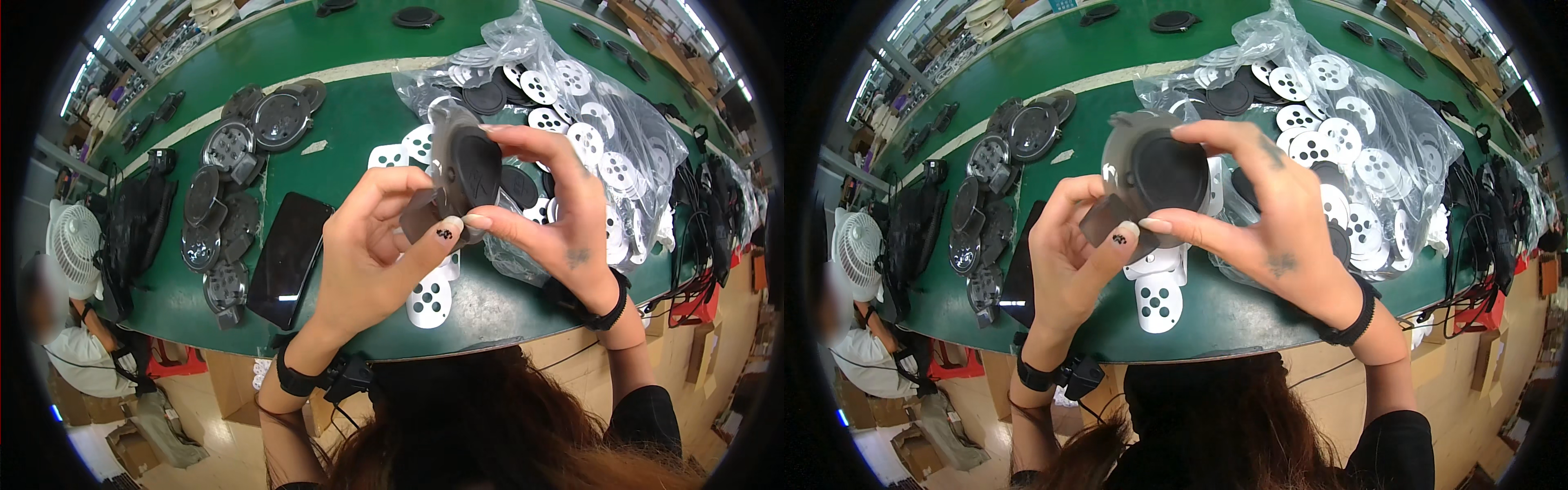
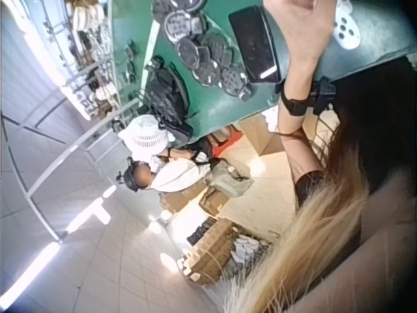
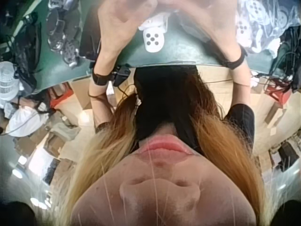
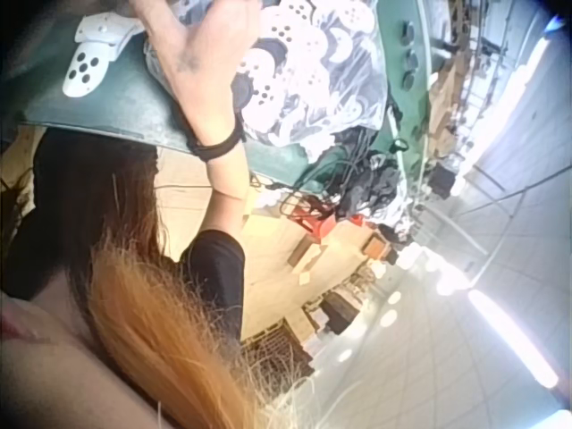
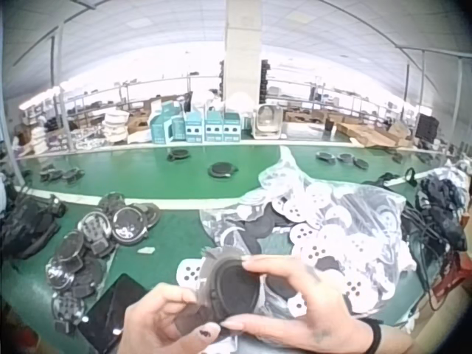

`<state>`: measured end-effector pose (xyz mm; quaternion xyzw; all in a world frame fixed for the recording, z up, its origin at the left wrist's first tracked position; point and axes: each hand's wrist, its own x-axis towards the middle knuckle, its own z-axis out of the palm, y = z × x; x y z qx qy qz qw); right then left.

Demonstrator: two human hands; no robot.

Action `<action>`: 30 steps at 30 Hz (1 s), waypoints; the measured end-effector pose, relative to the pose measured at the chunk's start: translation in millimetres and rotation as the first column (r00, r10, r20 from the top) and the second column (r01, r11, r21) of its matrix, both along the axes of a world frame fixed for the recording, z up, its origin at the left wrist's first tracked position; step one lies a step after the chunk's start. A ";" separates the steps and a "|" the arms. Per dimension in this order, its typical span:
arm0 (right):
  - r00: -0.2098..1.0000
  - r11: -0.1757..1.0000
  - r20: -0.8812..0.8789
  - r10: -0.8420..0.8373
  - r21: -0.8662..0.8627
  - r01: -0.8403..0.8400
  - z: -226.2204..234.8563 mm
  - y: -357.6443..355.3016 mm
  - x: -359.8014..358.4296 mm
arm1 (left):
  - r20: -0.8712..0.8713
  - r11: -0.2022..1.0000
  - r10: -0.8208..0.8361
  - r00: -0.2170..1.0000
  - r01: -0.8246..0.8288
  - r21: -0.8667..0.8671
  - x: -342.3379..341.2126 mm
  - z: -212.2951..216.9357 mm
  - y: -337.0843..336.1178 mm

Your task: Assembling small black components by applying circular white adhesive labels.

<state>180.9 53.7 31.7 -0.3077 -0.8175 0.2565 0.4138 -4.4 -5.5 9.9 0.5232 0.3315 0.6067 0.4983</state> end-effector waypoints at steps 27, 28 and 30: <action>0.943 0.590 -0.299 0.146 -0.739 -0.325 57.3 111.2 -18.3 | 0.230 0.945 0.183 0.956 -0.106 -0.310 -8.2 -6.8 13.9; 0.935 0.542 -0.321 0.148 -0.764 -0.348 64.2 116.6 -23.6 | 0.226 0.948 0.167 0.960 -0.093 -0.306 -11.2 -7.5 14.6; 0.960 0.512 -0.278 0.044 -0.819 -0.260 67.2 115.7 -24.6 | 0.218 0.949 0.160 0.963 -0.089 -0.302 -14.2 -7.9 17.0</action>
